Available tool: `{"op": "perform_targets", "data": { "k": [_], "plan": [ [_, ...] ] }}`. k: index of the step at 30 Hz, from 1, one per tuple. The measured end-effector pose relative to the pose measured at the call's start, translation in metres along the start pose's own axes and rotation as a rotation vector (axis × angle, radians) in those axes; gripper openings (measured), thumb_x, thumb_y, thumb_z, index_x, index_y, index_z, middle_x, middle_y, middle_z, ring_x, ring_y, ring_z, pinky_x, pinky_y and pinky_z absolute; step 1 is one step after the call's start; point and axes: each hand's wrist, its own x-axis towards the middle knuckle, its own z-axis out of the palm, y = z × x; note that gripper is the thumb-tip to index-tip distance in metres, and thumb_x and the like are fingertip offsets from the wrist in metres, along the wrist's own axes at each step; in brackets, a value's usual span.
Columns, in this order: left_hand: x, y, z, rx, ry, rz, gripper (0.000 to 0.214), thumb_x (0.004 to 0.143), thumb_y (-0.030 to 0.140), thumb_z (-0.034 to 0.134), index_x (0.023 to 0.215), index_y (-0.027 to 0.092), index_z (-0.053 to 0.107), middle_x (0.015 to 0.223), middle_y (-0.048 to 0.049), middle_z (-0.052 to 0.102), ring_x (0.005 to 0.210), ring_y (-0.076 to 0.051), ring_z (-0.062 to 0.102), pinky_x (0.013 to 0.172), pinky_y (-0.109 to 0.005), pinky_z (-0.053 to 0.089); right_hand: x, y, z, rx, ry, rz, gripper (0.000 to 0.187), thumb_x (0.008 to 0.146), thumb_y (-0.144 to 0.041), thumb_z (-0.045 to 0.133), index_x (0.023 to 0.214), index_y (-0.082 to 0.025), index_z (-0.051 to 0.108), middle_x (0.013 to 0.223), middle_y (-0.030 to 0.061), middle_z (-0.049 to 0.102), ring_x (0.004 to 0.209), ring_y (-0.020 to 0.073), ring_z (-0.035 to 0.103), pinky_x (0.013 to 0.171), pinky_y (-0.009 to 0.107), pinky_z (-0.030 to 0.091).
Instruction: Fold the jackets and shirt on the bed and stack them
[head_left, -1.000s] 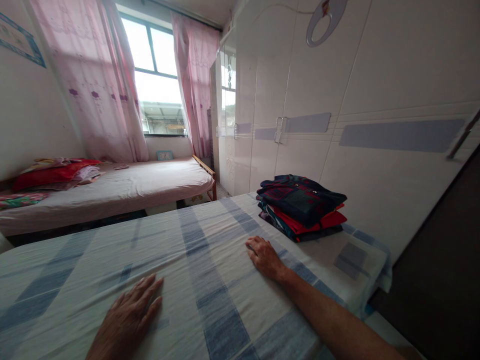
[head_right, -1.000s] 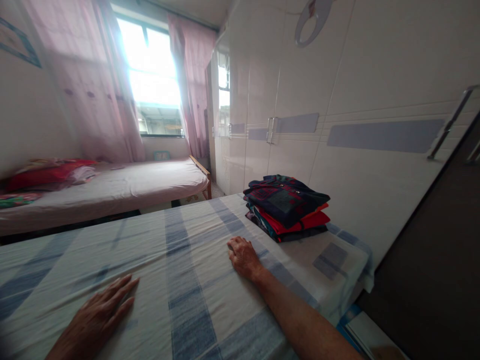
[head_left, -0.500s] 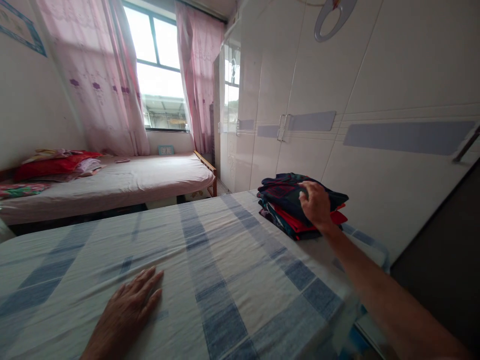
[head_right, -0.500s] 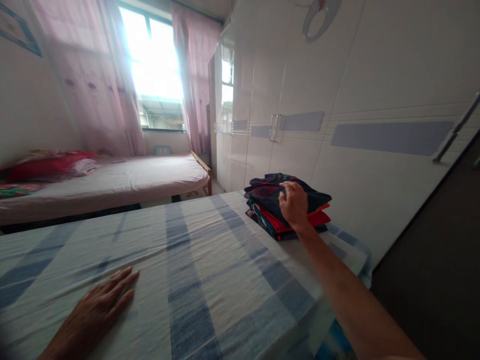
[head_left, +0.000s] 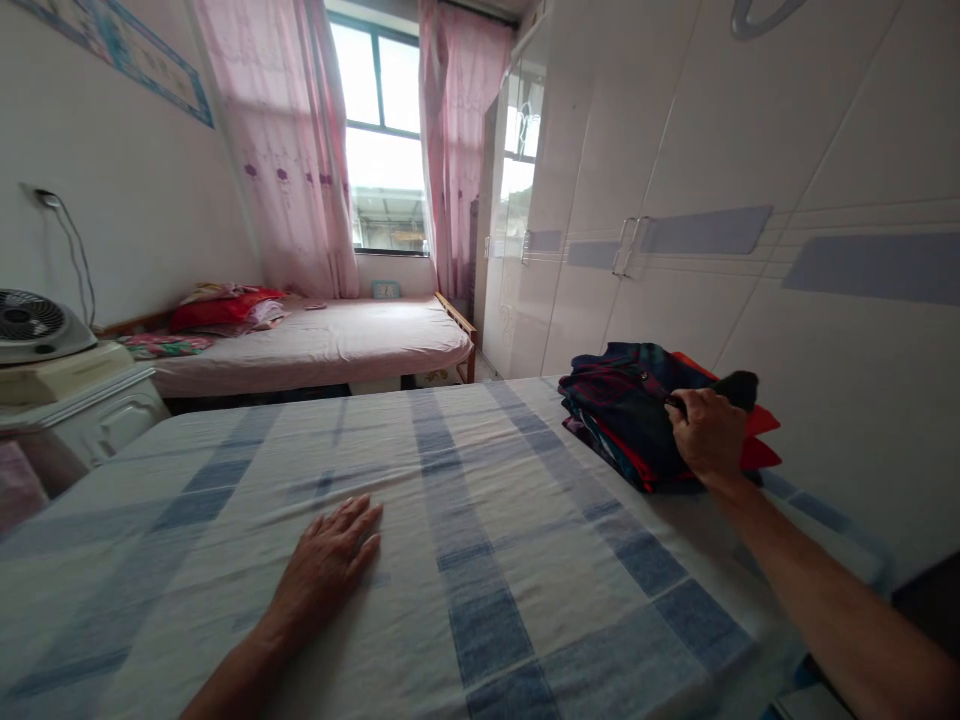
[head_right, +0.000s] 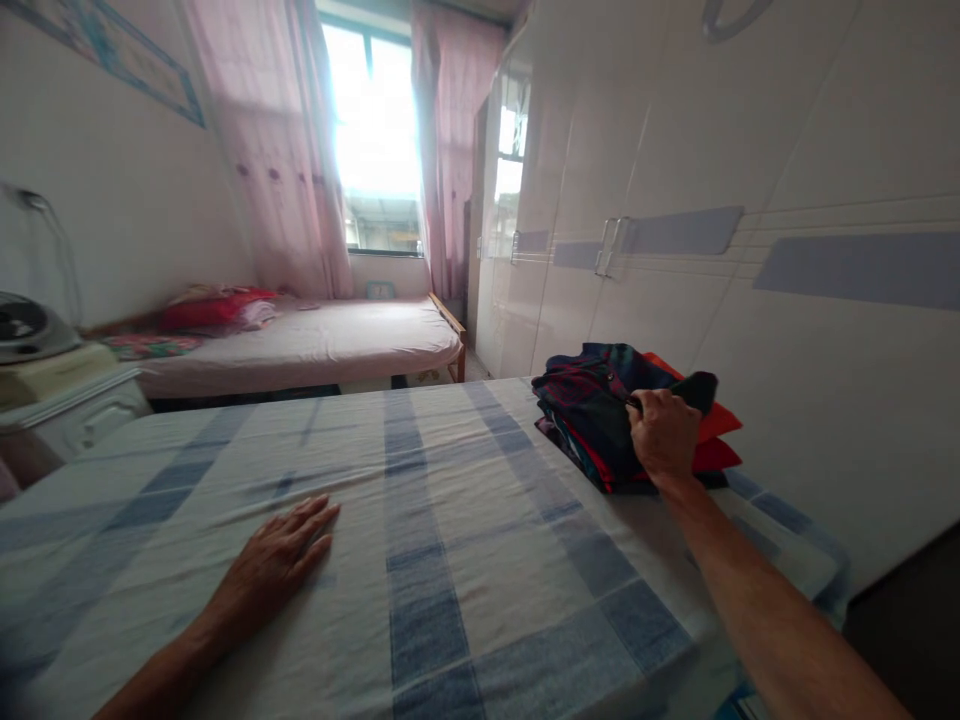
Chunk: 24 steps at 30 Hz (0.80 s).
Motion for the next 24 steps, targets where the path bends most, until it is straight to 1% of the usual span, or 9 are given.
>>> {"op": "perform_targets", "data": {
  "k": [3,6,10,12,14,16,17,21,24],
  "plan": [
    [0.0,0.002,-0.001,-0.022,0.003,-0.006,0.05,0.09,0.039,0.032,0.134,0.022,0.049,0.145,-0.0064,0.042,0.135,-0.024,0.035,0.11,-0.047,0.026,0.003,-0.044,-0.015,0.322,-0.011,-0.053,0.023,0.085,-0.035,0.051,0.099,-0.019,0.06,0.095,0.0091,0.062,0.089,0.0239,0.056,0.077,0.035,0.039],
    [0.0,0.002,-0.002,-0.033,0.014,-0.005,0.049,0.09,0.039,0.033,0.134,0.022,0.049,0.145,-0.0068,0.042,0.135,-0.024,0.035,0.11,-0.047,0.026,-0.001,-0.111,-0.043,0.74,-0.071,-0.058,0.019,0.083,-0.033,0.054,0.097,-0.021,0.058,0.095,0.0045,0.062,0.086,0.0197,0.058,0.079,0.031,0.042],
    [0.0,0.001,0.001,-0.053,0.039,0.003,0.048,0.09,0.038,0.036,0.132,0.022,0.051,0.143,-0.0075,0.044,0.134,-0.025,0.037,0.109,-0.049,0.028,-0.027,-0.203,-0.08,1.101,-0.364,-0.15,0.009,0.081,-0.025,0.056,0.09,-0.021,0.055,0.085,-0.0007,0.061,0.077,0.0142,0.056,0.073,0.026,0.043],
    [0.0,0.0,0.002,-0.077,0.055,0.008,0.047,0.089,0.037,0.037,0.131,0.022,0.052,0.142,-0.0081,0.046,0.133,-0.025,0.039,0.109,-0.05,0.028,-0.045,-0.235,-0.09,1.218,-0.525,-0.262,0.008,0.08,-0.022,0.057,0.088,-0.021,0.055,0.081,-0.0024,0.059,0.075,0.0122,0.055,0.07,0.023,0.043],
    [-0.001,0.0,0.001,-0.127,0.091,-0.001,0.048,0.09,0.038,0.036,0.132,0.021,0.051,0.14,-0.0092,0.048,0.131,-0.026,0.041,0.108,-0.051,0.029,-0.061,-0.252,-0.095,1.282,-0.689,-0.425,0.01,0.079,-0.019,0.059,0.089,-0.02,0.057,0.08,-0.0028,0.06,0.072,0.0109,0.055,0.068,0.022,0.043],
    [-0.003,0.001,-0.003,-0.221,0.158,-0.019,0.049,0.092,0.038,0.033,0.135,0.019,0.046,0.138,-0.01,0.051,0.129,-0.024,0.044,0.107,-0.048,0.033,-0.069,-0.254,-0.094,1.3,-0.768,-0.516,0.013,0.08,-0.018,0.058,0.093,-0.021,0.059,0.082,-0.0021,0.061,0.071,0.0107,0.056,0.068,0.022,0.044],
    [-0.005,0.002,-0.006,-0.275,0.202,-0.033,0.049,0.093,0.039,0.031,0.136,0.019,0.045,0.137,-0.0102,0.052,0.127,-0.023,0.046,0.106,-0.045,0.036,-0.069,-0.25,-0.091,1.296,-0.754,-0.495,0.013,0.082,-0.019,0.057,0.094,-0.021,0.06,0.084,-0.0013,0.063,0.072,0.0111,0.058,0.07,0.023,0.045],
    [-0.018,0.019,-0.021,-0.439,0.373,0.019,0.045,0.093,0.04,0.034,0.132,0.021,0.046,0.135,-0.0094,0.051,0.125,-0.02,0.048,0.103,-0.037,0.04,-0.052,-0.203,-0.058,1.151,-0.482,-0.089,0.017,0.088,-0.029,0.048,0.096,-0.021,0.06,0.09,0.0025,0.067,0.077,0.0141,0.063,0.075,0.027,0.047],
    [-0.029,0.043,-0.025,-0.472,0.334,0.121,0.044,0.087,0.04,0.048,0.128,0.024,0.048,0.132,-0.0083,0.052,0.122,-0.022,0.05,0.101,-0.037,0.041,-0.046,-0.152,-0.01,0.947,-0.35,0.206,0.021,0.085,-0.031,0.048,0.096,-0.019,0.061,0.088,0.0051,0.069,0.073,0.0171,0.065,0.071,0.031,0.049]
  ]
}}
